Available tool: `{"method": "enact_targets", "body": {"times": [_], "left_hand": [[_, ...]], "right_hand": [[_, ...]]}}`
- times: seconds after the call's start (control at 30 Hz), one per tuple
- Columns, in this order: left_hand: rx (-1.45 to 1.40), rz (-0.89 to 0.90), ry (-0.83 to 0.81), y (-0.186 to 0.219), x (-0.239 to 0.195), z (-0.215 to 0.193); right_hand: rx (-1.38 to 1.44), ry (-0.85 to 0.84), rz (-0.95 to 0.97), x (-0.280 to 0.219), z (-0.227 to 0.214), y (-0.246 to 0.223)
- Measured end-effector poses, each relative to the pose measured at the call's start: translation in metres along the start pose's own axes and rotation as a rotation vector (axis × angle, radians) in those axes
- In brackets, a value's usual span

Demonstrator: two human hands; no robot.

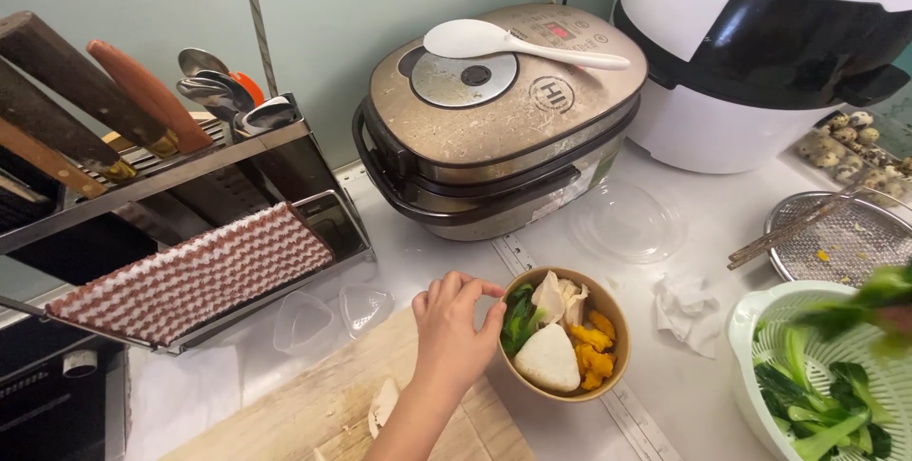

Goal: The person slices cooked chicken on a wooden cutting board and then carefully arranges the chicken slices, pumpkin pieces, a white food block, and green vegetables into a bowl.

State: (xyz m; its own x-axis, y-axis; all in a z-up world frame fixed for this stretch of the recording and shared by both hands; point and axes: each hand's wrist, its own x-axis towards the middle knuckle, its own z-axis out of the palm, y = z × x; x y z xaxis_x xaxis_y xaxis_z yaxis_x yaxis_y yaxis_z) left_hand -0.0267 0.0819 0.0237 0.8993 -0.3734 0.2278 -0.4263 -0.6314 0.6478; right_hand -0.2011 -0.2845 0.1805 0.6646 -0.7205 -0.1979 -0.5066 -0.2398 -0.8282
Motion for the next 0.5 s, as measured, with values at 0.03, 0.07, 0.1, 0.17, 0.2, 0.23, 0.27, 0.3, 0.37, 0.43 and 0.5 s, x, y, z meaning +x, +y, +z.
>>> {"method": "enact_targets", "body": {"times": [0.03, 0.07, 0.1, 0.17, 0.2, 0.23, 0.27, 0.3, 0.37, 0.43, 0.5], "left_hand": [[-0.044, -0.043, -0.031, 0.002, 0.001, -0.001], [-0.043, -0.047, -0.029, 0.004, 0.002, -0.003], [-0.147, -0.037, -0.024, 0.006, 0.003, -0.005], [-0.246, -0.027, -0.013, 0.016, 0.005, -0.013], [-0.334, -0.115, -0.089, 0.024, 0.005, -0.021], [-0.421, -0.202, -0.165, 0.033, 0.005, -0.028], [-0.419, -0.205, -0.162, 0.029, 0.005, -0.024], [-0.434, -0.188, -0.154, 0.025, 0.006, -0.02], [-0.447, -0.17, -0.143, 0.021, 0.008, -0.016], [-0.388, -0.186, -0.177, 0.019, 0.01, -0.014], [-0.344, -0.197, -0.213, 0.019, 0.011, -0.015]], "right_hand": [[0.015, -0.024, 0.009, -0.042, 0.027, -0.044], [0.028, -0.048, 0.019, -0.045, 0.041, -0.051], [0.041, -0.072, 0.029, -0.049, 0.058, -0.057], [0.056, -0.101, 0.035, -0.05, 0.098, -0.059], [0.078, -0.199, 0.029, -0.046, 0.121, -0.055], [0.1, -0.298, 0.024, -0.043, 0.145, -0.052], [0.1, -0.302, 0.024, -0.042, 0.167, -0.048], [0.152, -0.36, 0.077, -0.041, 0.19, -0.045], [0.205, -0.421, 0.129, -0.035, 0.227, -0.025], [0.419, -0.473, 0.056, -0.025, 0.257, 0.009], [0.352, -0.443, 0.077, -0.032, 0.265, 0.002]]}}
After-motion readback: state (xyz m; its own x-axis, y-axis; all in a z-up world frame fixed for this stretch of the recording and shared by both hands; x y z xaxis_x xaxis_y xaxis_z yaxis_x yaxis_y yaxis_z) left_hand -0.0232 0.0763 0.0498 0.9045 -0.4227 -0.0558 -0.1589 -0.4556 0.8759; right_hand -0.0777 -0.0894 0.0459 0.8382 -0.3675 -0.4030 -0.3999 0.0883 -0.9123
